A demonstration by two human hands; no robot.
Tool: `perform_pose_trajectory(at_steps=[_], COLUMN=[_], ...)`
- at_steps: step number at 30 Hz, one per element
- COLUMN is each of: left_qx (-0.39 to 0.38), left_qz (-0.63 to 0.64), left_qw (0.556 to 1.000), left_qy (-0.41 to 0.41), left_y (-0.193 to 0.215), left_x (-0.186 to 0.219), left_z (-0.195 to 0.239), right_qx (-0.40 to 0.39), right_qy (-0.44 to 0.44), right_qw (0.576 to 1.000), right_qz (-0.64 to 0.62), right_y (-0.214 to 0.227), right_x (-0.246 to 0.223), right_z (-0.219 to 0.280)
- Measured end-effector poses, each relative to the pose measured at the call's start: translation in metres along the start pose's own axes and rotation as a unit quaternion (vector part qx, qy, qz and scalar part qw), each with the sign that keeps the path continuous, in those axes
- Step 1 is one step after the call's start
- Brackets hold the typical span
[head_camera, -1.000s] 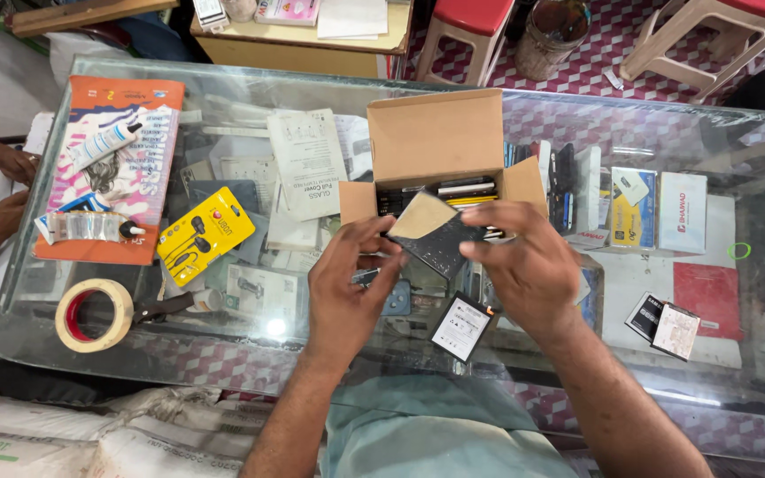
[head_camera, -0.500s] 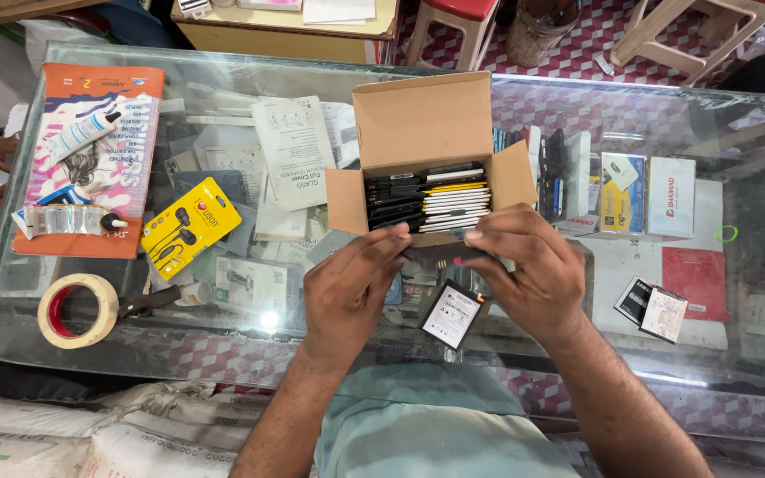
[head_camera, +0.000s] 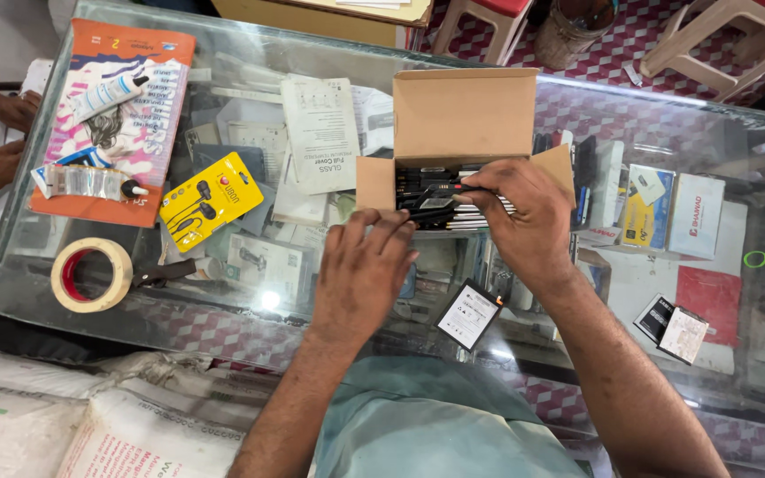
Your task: The person sorts and inspects multiple mobile phone batteries on a glass counter. They pick up batteries, compare them, and place them into a cardboard box or back onto the counter. The person handles batteries from various brands and sizes throughout the clip.
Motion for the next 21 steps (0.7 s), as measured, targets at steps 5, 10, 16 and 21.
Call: perform_pose_trajectory(at_steps=[5, 10, 16, 21], left_qx=[0.007, 0.005, -0.009, -0.029], left_qz=[-0.029, -0.02, -0.017, -0.014], left_qw=[0.999, 1.0, 1.0, 0.999], left_qy=[-0.022, -0.016, -0.014, -0.006], left_y=[-0.004, -0.006, -0.008, -0.013], left_x=[0.011, 0.01, 0.012, 0.012], left_z=[0.005, 0.009, 0.014, 0.016], right_qx=[-0.02, -0.046, -0.056, -0.069], right_qy=[-0.012, 0.005, 0.005, 0.003], right_qw=[0.999, 0.999, 0.998, 0.998], right_qz=[-0.03, -0.001, -0.004, 0.0], right_y=[-0.01, -0.013, -0.013, -0.017], right_x=[0.004, -0.001, -0.008, -0.005], right_z=[-0.006, -0.005, -0.006, -0.015])
Point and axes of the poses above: each hand's wrist, its own z-axis away from the middle knuckle, its own y-axis out of the back of the hand, x = y × z, the point moved 8 cm from there along -z, towards the middle knuckle, and after that the axes turned 10 degrees about -z, right-handed, at the moved point
